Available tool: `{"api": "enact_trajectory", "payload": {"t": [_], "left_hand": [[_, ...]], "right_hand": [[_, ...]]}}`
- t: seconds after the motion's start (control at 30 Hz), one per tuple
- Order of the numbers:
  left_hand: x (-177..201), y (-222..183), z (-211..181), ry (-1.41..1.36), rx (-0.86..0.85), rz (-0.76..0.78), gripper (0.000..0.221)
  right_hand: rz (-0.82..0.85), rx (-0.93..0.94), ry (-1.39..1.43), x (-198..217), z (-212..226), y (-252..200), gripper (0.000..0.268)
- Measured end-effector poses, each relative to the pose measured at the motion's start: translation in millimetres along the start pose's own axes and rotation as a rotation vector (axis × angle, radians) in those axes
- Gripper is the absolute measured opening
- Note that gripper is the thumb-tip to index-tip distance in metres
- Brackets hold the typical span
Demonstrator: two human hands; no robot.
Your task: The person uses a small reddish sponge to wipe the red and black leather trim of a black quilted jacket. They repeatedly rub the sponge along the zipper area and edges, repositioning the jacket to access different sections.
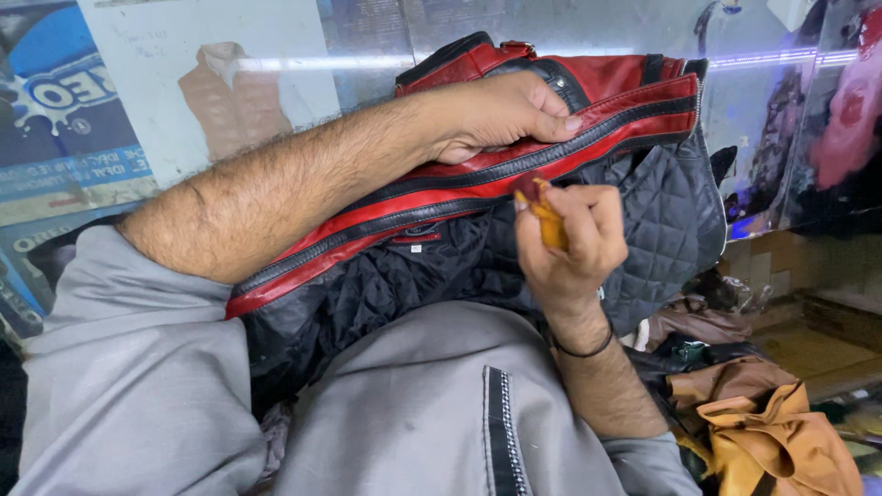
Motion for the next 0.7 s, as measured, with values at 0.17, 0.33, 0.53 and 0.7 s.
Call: {"api": "enact_trajectory", "payload": {"t": [0.17, 0.33, 0.53, 0.7], "left_hand": [[-0.1, -1.8, -1.4, 0.008, -0.002, -0.017, 0.026], [-1.3, 0.4, -2.6, 0.064, -0.017, -0.017, 0.026], [5.4, -6.4, -3.2, 0.196, -0.061, -0.024, 0.029], [17.2, -29.3, -9.7, 0.805, -0.099, -0.126, 0.048]], "right_hand": [[-0.105, -0.045, -0.073, 14.9, -5.9, 3.0, 0.035], [-0.06, -0.033, -0.051, 3.8, -4.9, 6.9, 0.035], [0.033, 0.031, 0.114, -2.3, 16.1, -14.4, 0.036], [-0.086, -0.099, 0.06, 8.5, 1.6, -17.4, 0.032]]}}
Point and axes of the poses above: each hand's wrist, its own y-axis towards the middle knuckle, its own x-axis out of the back of the hand, z = x × y, the point moved 2 cm from there along y, towards the middle knuckle, and after that the axes turned 8 degrees about z, right-handed, at the moved point
